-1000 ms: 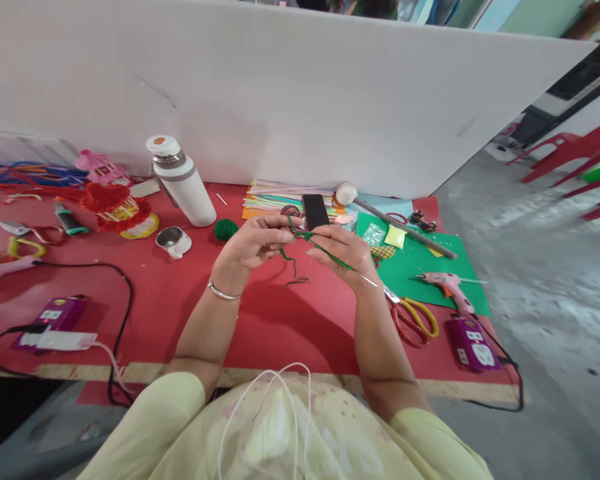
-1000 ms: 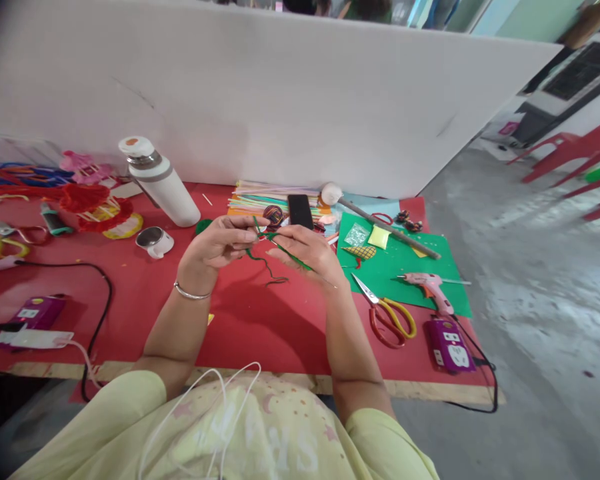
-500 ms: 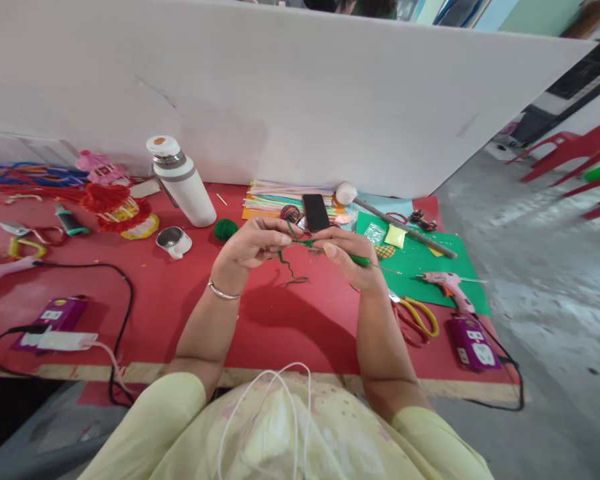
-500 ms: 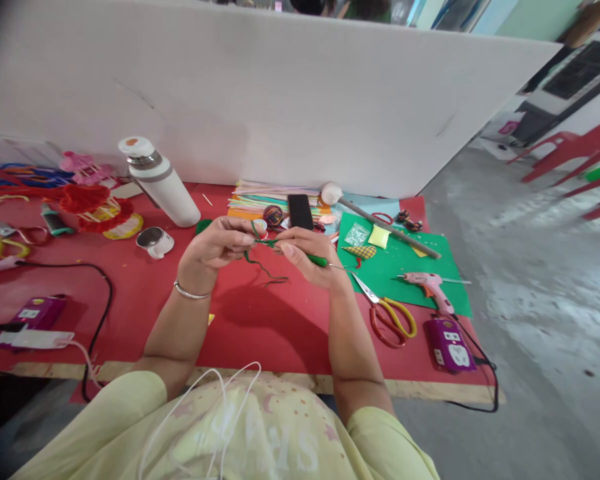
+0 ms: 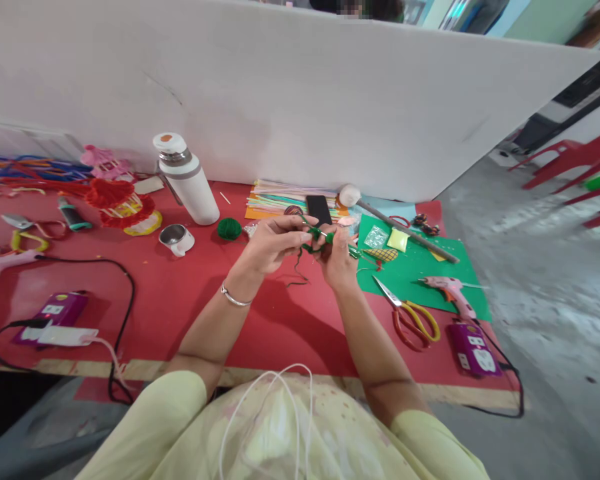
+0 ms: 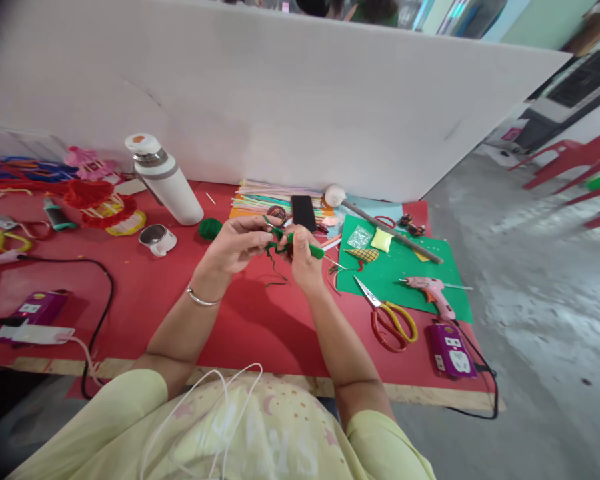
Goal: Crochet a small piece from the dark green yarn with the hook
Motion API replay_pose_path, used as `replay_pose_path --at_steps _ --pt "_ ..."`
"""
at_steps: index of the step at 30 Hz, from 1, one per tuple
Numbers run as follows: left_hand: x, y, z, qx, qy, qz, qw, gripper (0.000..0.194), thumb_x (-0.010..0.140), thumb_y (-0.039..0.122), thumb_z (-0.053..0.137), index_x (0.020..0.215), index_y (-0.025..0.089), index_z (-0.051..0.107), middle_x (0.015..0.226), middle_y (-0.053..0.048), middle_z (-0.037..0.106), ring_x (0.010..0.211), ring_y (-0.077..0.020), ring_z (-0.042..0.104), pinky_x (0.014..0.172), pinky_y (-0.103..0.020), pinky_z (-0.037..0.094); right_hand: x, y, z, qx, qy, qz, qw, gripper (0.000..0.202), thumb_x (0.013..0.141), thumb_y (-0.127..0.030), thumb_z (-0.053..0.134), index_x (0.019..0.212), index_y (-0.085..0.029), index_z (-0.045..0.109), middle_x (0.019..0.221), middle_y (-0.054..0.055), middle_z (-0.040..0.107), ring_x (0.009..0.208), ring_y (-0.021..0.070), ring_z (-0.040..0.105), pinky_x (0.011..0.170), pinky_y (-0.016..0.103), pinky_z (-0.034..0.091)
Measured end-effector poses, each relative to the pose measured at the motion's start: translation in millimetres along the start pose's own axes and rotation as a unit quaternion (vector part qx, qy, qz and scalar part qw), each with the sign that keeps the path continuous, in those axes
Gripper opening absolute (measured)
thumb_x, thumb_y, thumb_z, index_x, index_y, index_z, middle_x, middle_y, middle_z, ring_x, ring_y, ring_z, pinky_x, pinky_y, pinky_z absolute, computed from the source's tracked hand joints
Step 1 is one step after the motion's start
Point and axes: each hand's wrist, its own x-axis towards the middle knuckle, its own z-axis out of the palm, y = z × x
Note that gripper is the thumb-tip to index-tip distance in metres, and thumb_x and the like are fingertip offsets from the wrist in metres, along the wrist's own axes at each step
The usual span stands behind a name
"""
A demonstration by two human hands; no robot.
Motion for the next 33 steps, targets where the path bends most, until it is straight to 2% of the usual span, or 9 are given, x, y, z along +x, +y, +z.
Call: replay_pose_path --at_steps 6,9,13,15,19,22,25,27,33 --pt "-0.9 1.9 0.6 -0.003 0.035 0.004 0.999 0.031 0.057 0.025 0.096 0.086 0.02 0.087 0.062 0.002 0.065 0.045 -0.0024 0.035 0.042 -0.023 0.023 -2.8 -2.0 -0.6 -0.024 -0.018 -0.005 1.0 0.067 0.087 -0.09 0.051 0.076 -0.024 0.059 0.07 0.0 0.06 0.056 0.0126 0.051 0.047 0.026 0.036" --pt "-1.3 -2.2 4.3 0.008 0.045 0.018 0.999 0.027 0.059 0.022 0.093 0.085 0.019 0.086 0.063 0.002 0.065 0.047 -0.003 0.038 0.043 -0.022 0.025 -4.5 -5.8 -2.0 -0.063 -0.037 -0.032 0.997 0.063 0.093 -0.084 0.049 0.077 -0.024 0.061 0.07 0.0 0.06 0.057 0.0134 0.052 0.052 0.028 0.042" --pt "-2.1 -12.4 17.4 -0.01 0.113 0.088 0.99 0.027 0.059 0.014 0.088 0.085 0.019 0.085 0.063 0.004 0.062 0.054 -0.0042 0.046 0.048 -0.019 0.031 -5.9 1.5 -4.0 -0.195 0.005 -0.17 0.966 0.053 0.102 -0.07 0.049 0.078 -0.024 0.062 0.075 0.001 0.06 0.068 0.0157 0.057 0.067 0.031 0.048" --pt "-3.1 -15.0 22.9 -0.045 0.126 0.052 0.99 0.029 0.06 0.014 0.086 0.088 0.017 0.085 0.057 0.007 0.053 0.047 -0.0016 0.036 0.045 -0.018 0.024 -5.3 11.2 -4.2 -0.248 0.031 -0.265 0.931 0.048 0.104 -0.065 0.049 0.082 -0.025 0.062 0.079 0.002 0.062 0.075 0.0172 0.06 0.072 0.033 0.05" --pt "-3.0 -11.0 19.5 -0.111 0.069 -0.085 0.988 0.031 0.061 0.015 0.084 0.092 0.013 0.083 0.054 0.008 0.048 0.043 0.0004 0.027 0.042 -0.016 0.015 -1.4 24.3 -4.4 -0.238 0.039 -0.392 0.888 0.04 0.107 -0.059 0.05 0.091 -0.024 0.063 0.084 0.001 0.065 0.083 0.0174 0.064 0.074 0.032 0.051" --pt "-0.2 -5.4 8.1 -0.129 0.012 -0.143 0.981 0.029 0.062 0.015 0.084 0.091 0.013 0.083 0.055 0.006 0.052 0.042 0.0009 0.028 0.04 -0.015 0.012 2.0 18.9 -6.7 -0.202 -0.015 -0.386 0.9 0.045 0.105 -0.064 0.05 0.092 -0.024 0.065 0.085 0.002 0.066 0.082 0.0173 0.065 0.073 0.032 0.052" --pt "1.4 -2.2 0.6 -0.127 -0.005 -0.13 0.983 0.029 0.062 0.014 0.087 0.091 0.014 0.084 0.057 0.004 0.058 0.041 0.0005 0.03 0.04 -0.015 0.012 3.6 8.0 -9.4 -0.172 -0.073 -0.309 0.933 0.056 0.103 -0.071 0.045 0.087 -0.022 0.066 0.082 0.003 0.064 0.075 0.0173 0.064 0.067 0.032 0.052" --pt "0.8 -1.3 0.3 -0.125 0.002 -0.105 0.987 0.029 0.062 0.014 0.09 0.09 0.015 0.085 0.057 0.003 0.06 0.041 0.0003 0.031 0.039 -0.016 0.013 3.5 3.7 -10.3 -0.168 -0.074 -0.286 0.941 0.062 0.101 -0.076 0.042 0.086 -0.022 0.067 0.083 0.004 0.064 0.077 0.0187 0.065 0.067 0.034 0.054" --pt "-0.8 -1.7 6.8 -0.156 -0.002 -0.121 0.98 0.028 0.059 0.01 0.088 0.086 0.013 0.083 0.052 0.006 0.051 0.042 0.0005 0.032 0.039 -0.011 0.017 0.9 9.4 -7.1 -0.23 0.017 -0.422 0.877 0.053 0.104 -0.069 0.045 0.091 -0.023 0.069 0.1 0.007 0.067 0.092 0.0211 0.068 0.081 0.04 0.062"
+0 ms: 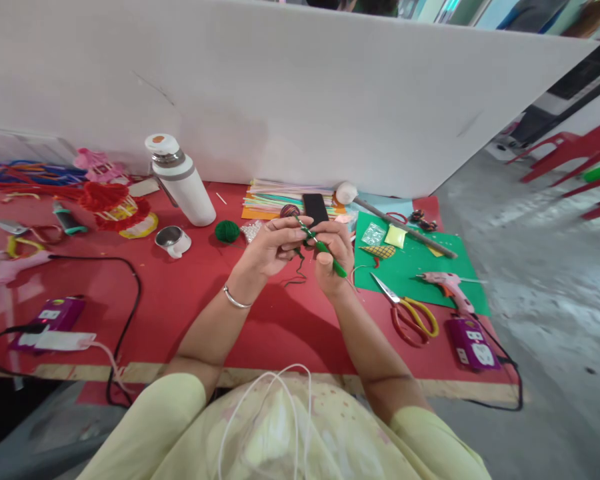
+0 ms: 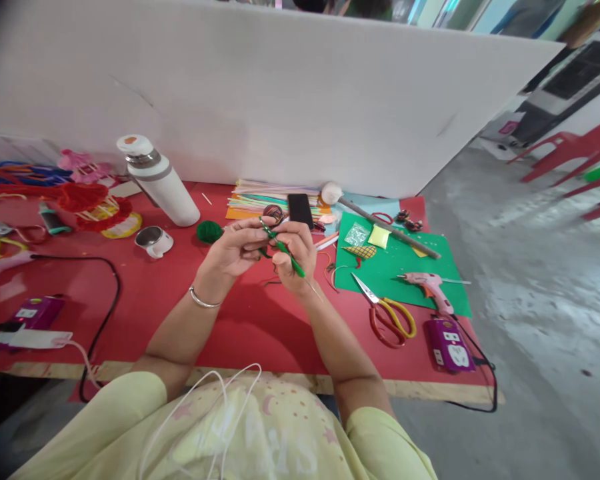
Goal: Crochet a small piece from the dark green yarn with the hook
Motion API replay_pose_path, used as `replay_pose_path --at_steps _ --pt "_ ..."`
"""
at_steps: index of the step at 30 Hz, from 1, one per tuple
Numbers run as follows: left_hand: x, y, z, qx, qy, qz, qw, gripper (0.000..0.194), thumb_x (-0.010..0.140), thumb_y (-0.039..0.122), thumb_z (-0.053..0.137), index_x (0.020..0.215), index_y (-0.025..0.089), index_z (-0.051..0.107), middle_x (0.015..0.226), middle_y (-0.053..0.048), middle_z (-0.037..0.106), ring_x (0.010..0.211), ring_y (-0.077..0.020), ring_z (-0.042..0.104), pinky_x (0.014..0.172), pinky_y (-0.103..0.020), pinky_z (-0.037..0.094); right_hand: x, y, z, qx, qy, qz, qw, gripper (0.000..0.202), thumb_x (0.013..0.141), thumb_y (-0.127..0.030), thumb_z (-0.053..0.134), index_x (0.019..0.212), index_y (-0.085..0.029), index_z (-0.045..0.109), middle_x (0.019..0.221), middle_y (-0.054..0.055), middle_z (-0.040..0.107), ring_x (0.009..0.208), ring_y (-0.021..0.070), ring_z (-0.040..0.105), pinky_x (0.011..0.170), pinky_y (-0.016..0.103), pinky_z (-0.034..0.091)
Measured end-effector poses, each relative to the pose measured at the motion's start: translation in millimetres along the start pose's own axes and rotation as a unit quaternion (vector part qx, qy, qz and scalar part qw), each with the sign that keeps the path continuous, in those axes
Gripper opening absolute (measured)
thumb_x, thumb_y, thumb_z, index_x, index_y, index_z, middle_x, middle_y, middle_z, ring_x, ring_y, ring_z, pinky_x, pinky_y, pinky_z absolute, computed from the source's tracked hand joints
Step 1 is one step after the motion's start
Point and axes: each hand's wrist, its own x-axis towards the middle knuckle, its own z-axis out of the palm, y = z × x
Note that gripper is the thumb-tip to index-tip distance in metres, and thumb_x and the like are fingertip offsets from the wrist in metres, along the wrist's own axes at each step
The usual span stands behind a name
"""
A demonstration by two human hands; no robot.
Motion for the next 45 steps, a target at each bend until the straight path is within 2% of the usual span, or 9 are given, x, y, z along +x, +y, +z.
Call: replay_pose_path --at_steps 3,6,12,16,21,27,31,35,45 --pt "3.0 -0.1 -1.2 -0.037 -0.019 -0.069 0.997 0.023 0.059 0.007 0.079 0.082 0.012 0.078 0.059 0.002 0.06 0.042 0.0019 0.031 0.038 -0.009 0.018 -2.4 -1.0 2.6 -0.037 0.028 -0.024 0.999 0.055 0.104 -0.07 0.042 0.092 -0.023 0.07 0.106 0.008 0.064 0.099 0.0236 0.069 0.087 0.044 0.064" --pt "5.0 3.0 -4.9 -0.062 -0.024 -0.106 0.992 0.02 0.061 0.004 0.072 0.08 0.011 0.073 0.06 0.003 0.059 0.041 0.0016 0.031 0.037 -0.009 0.017 -2.8 0.7 0.3 -0.027 0.008 -0.005 1.0 0.06 0.102 -0.074 0.042 0.091 -0.023 0.071 0.11 0.01 0.061 0.103 0.026 0.07 0.087 0.047 0.066" --pt "1.5 15.5 -12.3 -0.031 -0.035 -0.108 0.993 0.026 0.06 0.002 0.073 0.085 0.01 0.074 0.054 0.007 0.047 0.042 -0.0003 0.033 0.037 -0.009 0.017 0.2 17.0 -11.7 0.043 -0.064 0.013 0.997 0.064 0.094 -0.081 0.051 0.095 -0.023 0.077 0.119 0.009 0.059 0.083 0.0199 0.071 0.072 0.046 0.068" --pt "0.7 19.9 -14.2 -0.007 -0.044 -0.108 0.993 0.03 0.06 0.002 0.074 0.088 0.009 0.076 0.054 0.008 0.042 0.044 -0.0012 0.033 0.038 -0.01 0.015 5.4 22.8 -17.4 0.029 -0.078 0.005 0.996 0.065 0.089 -0.084 0.054 0.094 -0.024 0.079 0.118 0.01 0.062 0.085 0.0211 0.069 0.069 0.044 0.066" --pt "-0.3 22.6 -13.0 0.003 -0.039 -0.113 0.993 0.028 0.059 0.003 0.074 0.086 0.008 0.075 0.054 0.008 0.04 0.045 -0.0011 0.029 0.039 -0.01 0.013 8.5 26.9 -23.5 0.035 -0.074 -0.034 0.996 0.053 0.087 -0.077 0.066 0.099 -0.028 0.081 0.12 0.008 0.064 0.081 0.0174 0.062 0.065 0.038 0.062" --pt "-2.0 24.6 -11.8 0.019 -0.027 -0.107 0.994 0.025 0.057 0.003 0.075 0.082 0.008 0.074 0.052 0.009 0.039 0.045 -0.0014 0.03 0.04 -0.011 0.015 9.8 31.6 -35.4 -0.012 -0.102 -0.024 0.994 0.039 0.083 -0.063 0.083 0.103 -0.03 0.081 0.12 0.004 0.065 0.081 0.0146 0.063 0.063 0.031 0.057" --pt "-3.0 25.3 -12.1 0.04 -0.005 -0.079 0.996 0.027 0.055 0.005 0.077 0.082 0.008 0.076 0.051 0.008 0.044 0.045 -0.0025 0.035 0.04 -0.013 0.02 14.9 26.9 -42.4 -0.061 -0.12 -0.096 0.986 0.027 0.087 -0.047 0.086 0.111 -0.036 0.081 0.128 0.002 0.066 0.083 0.013 0.064 0.058 0.028 0.052" --pt "-3.9 26.1 -13.8 0.067 0.006 -0.06 0.996 0.021 0.054 0.006 0.078 0.074 0.009 0.075 0.048 0.006 0.046 0.044 -0.0036 0.038 0.039 -0.014 0.021 19.8 18.8 -47.9 -0.082 -0.16 -0.093 0.979 0.023 0.091 -0.039 0.083 0.114 -0.038 0.081 0.132 0.003 0.067 0.087 0.0142 0.066 0.063 0.03 0.057" --pt "0.8 23.3 -21.9 0.081 -0.063 -0.073 0.992 0.02 0.055 0.007 0.077 0.076 0.009 0.079 0.046 0.005 0.047 0.042 -0.0034 0.034 0.04 -0.017 0.02 26.5 5.8 -56.9 -0.073 -0.203 -0.085 0.973 0.026 0.093 -0.036 0.081 0.119 -0.039 0.08 0.142 0.003 0.065 0.098 0.0172 0.068 0.071 0.034 0.061"
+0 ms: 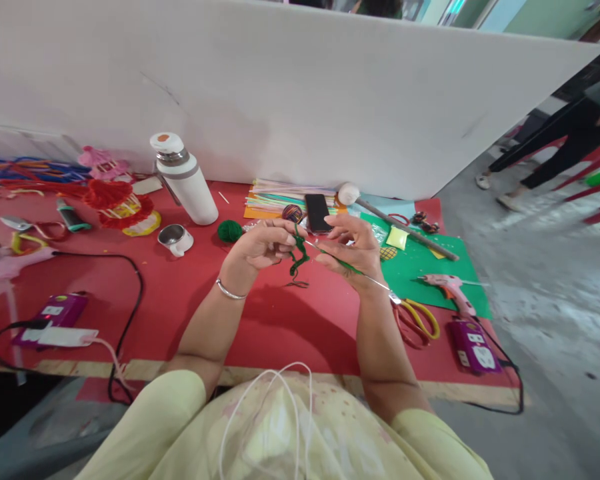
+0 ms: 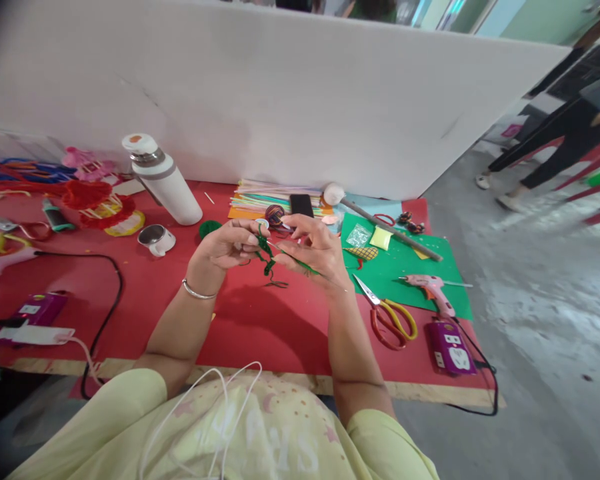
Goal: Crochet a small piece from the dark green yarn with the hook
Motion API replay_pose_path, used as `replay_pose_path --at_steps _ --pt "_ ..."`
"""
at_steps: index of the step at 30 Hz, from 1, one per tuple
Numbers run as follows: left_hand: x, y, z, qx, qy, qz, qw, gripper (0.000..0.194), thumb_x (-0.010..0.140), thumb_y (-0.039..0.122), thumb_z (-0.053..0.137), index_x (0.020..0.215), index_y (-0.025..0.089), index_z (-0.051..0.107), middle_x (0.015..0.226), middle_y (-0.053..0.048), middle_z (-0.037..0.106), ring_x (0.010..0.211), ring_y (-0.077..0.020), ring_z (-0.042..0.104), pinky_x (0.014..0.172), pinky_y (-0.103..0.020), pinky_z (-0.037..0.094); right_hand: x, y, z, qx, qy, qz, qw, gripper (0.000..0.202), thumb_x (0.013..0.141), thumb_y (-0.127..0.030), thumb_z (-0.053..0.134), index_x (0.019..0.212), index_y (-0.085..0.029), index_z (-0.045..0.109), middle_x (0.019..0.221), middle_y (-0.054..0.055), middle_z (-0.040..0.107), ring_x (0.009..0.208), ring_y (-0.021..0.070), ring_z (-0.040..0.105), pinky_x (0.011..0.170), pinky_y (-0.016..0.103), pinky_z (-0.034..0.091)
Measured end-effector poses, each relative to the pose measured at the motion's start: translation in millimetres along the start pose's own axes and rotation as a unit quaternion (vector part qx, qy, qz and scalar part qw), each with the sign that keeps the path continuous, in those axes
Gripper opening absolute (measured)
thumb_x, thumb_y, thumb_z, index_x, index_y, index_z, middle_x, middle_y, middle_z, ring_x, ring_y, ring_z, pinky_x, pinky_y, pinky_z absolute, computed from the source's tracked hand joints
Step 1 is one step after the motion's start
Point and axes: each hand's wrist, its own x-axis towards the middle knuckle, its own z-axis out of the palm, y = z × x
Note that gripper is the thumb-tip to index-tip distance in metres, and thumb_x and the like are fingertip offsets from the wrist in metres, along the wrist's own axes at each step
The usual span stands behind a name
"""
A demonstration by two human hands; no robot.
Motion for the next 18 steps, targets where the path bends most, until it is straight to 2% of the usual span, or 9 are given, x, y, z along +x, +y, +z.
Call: replay_pose_path --at_steps 6,10,15,18 --pt "0.6 -2.0 -5.2 0.014 -0.014 0.01 1.0 0.022 0.056 0.011 0.081 0.078 0.01 0.081 0.047 0.003 0.053 0.041 -0.004 0.039 0.04 -0.016 0.029 1.5 -2.2 -2.7 0.001 -0.008 -0.003 1.0 0.027 0.091 -0.036 0.083 0.118 -0.039 0.08 0.143 0.002 0.065 0.098 0.0169 0.068 0.07 0.033 0.06" --pt "0.1 -1.2 -5.3 0.013 0.0 0.005 1.0 0.024 0.055 0.01 0.085 0.078 0.011 0.081 0.053 0.0 0.063 0.041 -0.0054 0.047 0.039 -0.016 0.034 1.2 -2.3 -3.5 -0.002 -0.006 -0.002 1.0 0.027 0.092 -0.036 0.083 0.118 -0.04 0.079 0.143 0.002 0.066 0.097 0.0175 0.068 0.068 0.033 0.06" --pt "-1.6 -0.3 -0.4 0.004 -0.003 0.029 1.0 0.026 0.063 0.012 0.089 0.089 0.011 0.084 0.061 -0.003 0.071 0.052 -0.0115 0.066 0.051 -0.019 0.054 -2.2 0.6 5.3 0.02 0.046 0.009 0.999 0.023 0.094 -0.041 0.079 0.117 -0.039 0.081 0.133 0.004 0.068 0.088 0.0159 0.067 0.061 0.032 0.058" --pt "-2.4 -1.8 1.1 -0.003 -0.013 0.039 0.999 0.026 0.066 0.014 0.091 0.091 0.011 0.084 0.063 -0.003 0.072 0.053 -0.0112 0.067 0.054 -0.02 0.056 -2.6 0.4 12.6 0.033 0.071 0.013 0.997 0.021 0.094 -0.046 0.078 0.113 -0.038 0.082 0.128 0.004 0.068 0.086 0.0163 0.065 0.058 0.031 0.057"
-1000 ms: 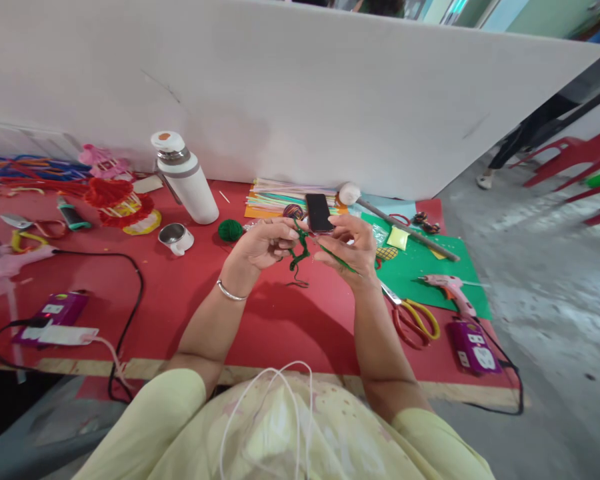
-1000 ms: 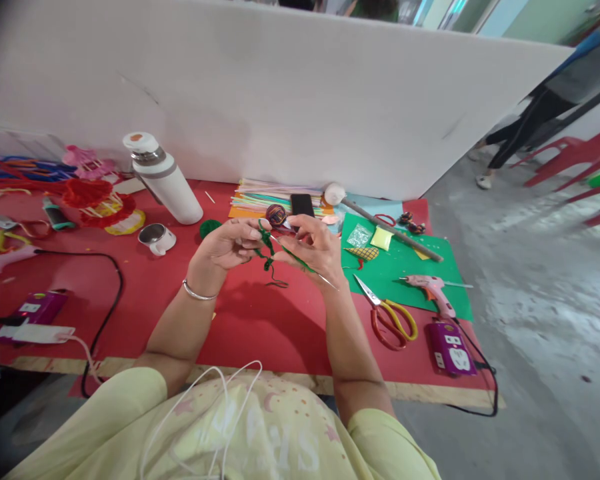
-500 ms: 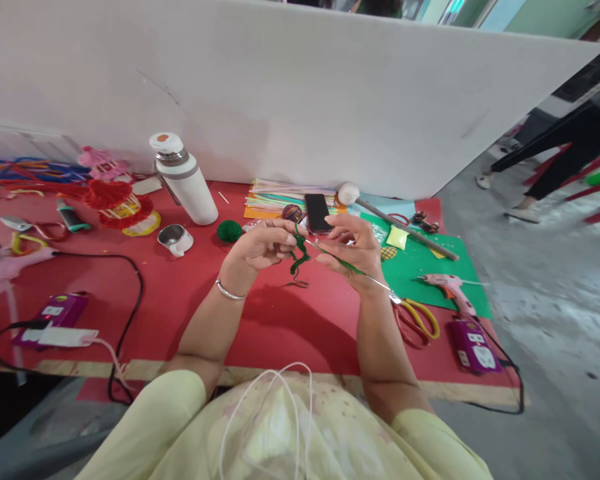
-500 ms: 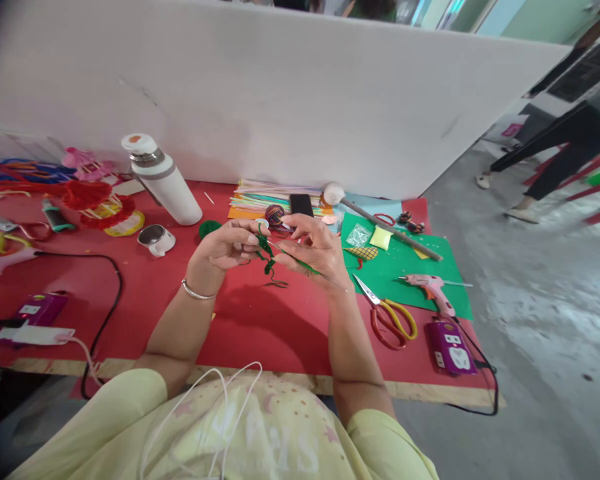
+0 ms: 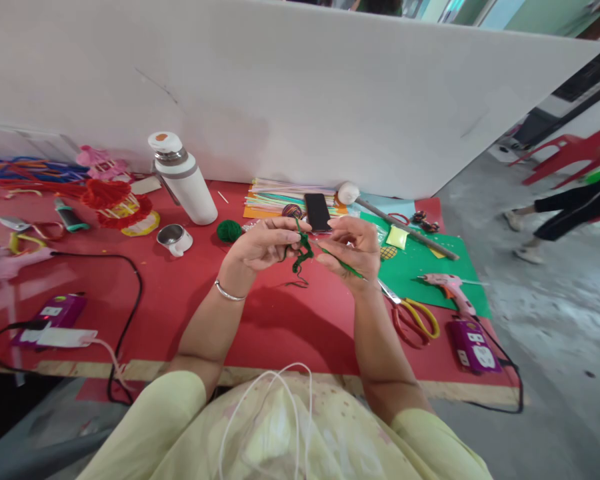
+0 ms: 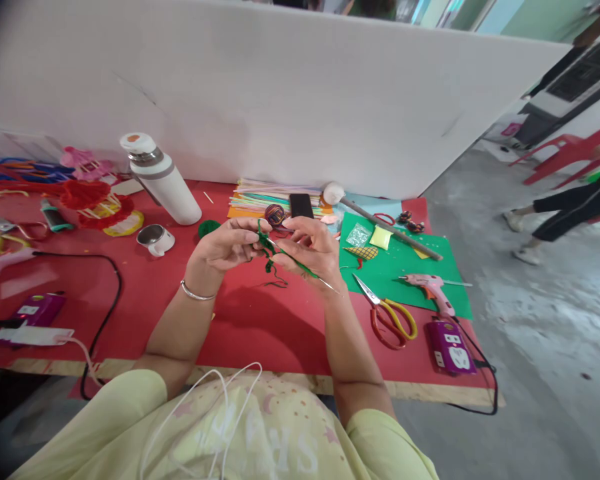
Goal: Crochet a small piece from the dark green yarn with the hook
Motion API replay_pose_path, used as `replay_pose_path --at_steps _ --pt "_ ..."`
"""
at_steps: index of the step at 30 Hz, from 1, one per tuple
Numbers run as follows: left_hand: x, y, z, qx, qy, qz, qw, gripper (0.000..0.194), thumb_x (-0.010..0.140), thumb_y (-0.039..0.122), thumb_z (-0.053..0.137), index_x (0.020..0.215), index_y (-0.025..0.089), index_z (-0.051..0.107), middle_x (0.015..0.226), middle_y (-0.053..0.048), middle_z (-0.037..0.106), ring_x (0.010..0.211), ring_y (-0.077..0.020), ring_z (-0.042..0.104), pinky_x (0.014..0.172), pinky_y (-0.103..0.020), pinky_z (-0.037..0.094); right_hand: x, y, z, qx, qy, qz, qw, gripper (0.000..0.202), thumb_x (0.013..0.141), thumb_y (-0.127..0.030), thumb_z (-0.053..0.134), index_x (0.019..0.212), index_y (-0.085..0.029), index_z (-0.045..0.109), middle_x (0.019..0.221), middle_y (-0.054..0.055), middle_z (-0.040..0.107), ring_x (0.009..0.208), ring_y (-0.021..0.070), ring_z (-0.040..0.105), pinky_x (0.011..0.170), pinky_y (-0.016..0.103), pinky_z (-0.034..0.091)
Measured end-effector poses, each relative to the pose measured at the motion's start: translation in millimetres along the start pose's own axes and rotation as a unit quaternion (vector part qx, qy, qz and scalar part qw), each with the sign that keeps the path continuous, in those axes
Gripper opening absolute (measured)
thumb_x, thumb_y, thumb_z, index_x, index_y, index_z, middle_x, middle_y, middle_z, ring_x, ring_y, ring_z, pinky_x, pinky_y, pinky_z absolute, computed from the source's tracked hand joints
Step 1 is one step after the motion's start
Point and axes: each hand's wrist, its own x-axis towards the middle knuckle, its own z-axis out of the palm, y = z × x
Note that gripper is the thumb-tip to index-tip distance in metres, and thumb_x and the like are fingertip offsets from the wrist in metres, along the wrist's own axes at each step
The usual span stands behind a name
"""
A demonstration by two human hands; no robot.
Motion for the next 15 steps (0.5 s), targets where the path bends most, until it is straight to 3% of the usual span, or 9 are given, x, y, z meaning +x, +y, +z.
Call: replay_pose_path --at_steps 9,15 --pt "-1.6 -2.4 6.0 0.0 0.037 0.051 0.998 0.025 0.064 0.011 0.092 0.088 0.012 0.084 0.067 -0.003 0.075 0.05 -0.009 0.065 0.049 -0.017 0.052 -6.1 -7.8 31.2 0.075 0.099 0.053 0.991 0.025 0.099 -0.052 0.067 0.103 -0.033 0.083 0.121 0.007 0.059 0.091 0.0209 0.066 0.073 0.041 0.063" --pt "5.0 -11.7 12.0 -0.049 0.035 -0.01 0.998 0.022 0.066 0.01 0.086 0.087 0.012 0.08 0.069 -0.004 0.076 0.054 -0.0137 0.07 0.05 -0.021 0.055 -9.0 -14.6 46.1 0.025 0.157 0.131 0.979 0.044 0.102 -0.06 0.057 0.088 -0.025 0.08 0.117 0.01 0.058 0.087 0.0226 0.064 0.078 0.047 0.061"
